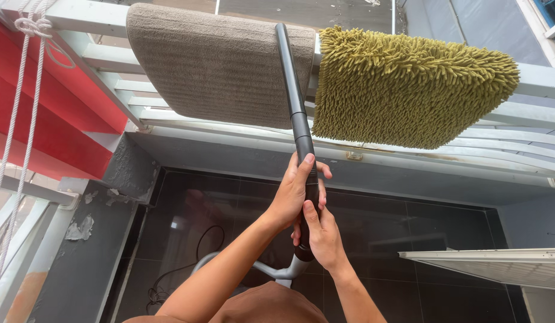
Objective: The person uses a vacuum cleaner with a long nozzle to clean a gray mat hanging on a balcony railing. The person repeatedly moves the nozzle back and forth along the mat's surface.
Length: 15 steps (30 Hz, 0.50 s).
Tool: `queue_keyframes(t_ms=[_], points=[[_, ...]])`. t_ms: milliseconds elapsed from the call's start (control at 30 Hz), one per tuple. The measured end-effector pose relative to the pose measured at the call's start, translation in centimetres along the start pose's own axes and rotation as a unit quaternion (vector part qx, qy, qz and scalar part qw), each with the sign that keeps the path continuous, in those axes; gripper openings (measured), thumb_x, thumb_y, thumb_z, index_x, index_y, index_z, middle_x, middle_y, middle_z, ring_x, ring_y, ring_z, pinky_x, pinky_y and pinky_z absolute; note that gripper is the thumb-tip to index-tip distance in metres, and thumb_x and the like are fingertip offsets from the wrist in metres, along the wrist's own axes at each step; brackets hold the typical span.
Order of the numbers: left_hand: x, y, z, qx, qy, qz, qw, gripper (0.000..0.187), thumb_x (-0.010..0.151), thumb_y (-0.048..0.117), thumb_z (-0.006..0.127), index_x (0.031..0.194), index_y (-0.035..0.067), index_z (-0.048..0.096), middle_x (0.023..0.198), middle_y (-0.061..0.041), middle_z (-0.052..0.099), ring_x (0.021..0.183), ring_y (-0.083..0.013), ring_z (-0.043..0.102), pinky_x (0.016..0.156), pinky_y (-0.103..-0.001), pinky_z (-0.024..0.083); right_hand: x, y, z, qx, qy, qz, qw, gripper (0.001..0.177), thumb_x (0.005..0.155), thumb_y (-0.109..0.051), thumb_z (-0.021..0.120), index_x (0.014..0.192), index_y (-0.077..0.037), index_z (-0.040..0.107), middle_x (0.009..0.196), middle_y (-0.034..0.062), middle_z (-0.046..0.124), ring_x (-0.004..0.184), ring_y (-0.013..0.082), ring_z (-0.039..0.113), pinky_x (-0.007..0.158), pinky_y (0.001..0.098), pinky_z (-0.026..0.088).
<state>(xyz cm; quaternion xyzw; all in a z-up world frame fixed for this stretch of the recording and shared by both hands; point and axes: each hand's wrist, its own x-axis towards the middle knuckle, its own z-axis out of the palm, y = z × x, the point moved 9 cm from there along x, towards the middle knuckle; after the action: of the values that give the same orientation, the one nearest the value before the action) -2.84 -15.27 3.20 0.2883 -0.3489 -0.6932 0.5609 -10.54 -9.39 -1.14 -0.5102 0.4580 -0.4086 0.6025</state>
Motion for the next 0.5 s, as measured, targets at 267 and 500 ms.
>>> queue_keyframes(t_ms=[267, 500], points=[[-2.0, 2.2, -1.0, 0.076, 0.062, 0.039, 0.994, 0.084, 0.104, 0.042, 0.043, 0.164, 0.028, -0.014, 0.083, -0.01, 0.061, 0.047, -0.0126, 0.057, 0.039, -0.024, 0.05, -0.2, 1.9, 2.1, 0.015, 0.011, -0.004, 1.0, 0.058, 0.107, -0.046, 0.036, 0.079, -0.001, 0.059, 0.056, 0.0069, 0.06, 0.045, 0.0152, 0.058, 0.049, 0.0292, 0.05], [-0.5, 1.8, -2.7, 0.043, 0.052, 0.039, 0.997, 0.086, 0.107, 0.04, 0.044, 0.165, 0.03, -0.018, 0.078, -0.007, 0.056, 0.051, -0.0136, 0.058, 0.045, -0.027, 0.053, 2.0, 1.2, 2.8, 0.005, -0.02, -0.039, 0.999, 0.062, 0.109, -0.047, 0.033, 0.075, -0.002, 0.059, 0.054, 0.0055, 0.057, 0.046, 0.0147, 0.056, 0.054, 0.0293, 0.052]])
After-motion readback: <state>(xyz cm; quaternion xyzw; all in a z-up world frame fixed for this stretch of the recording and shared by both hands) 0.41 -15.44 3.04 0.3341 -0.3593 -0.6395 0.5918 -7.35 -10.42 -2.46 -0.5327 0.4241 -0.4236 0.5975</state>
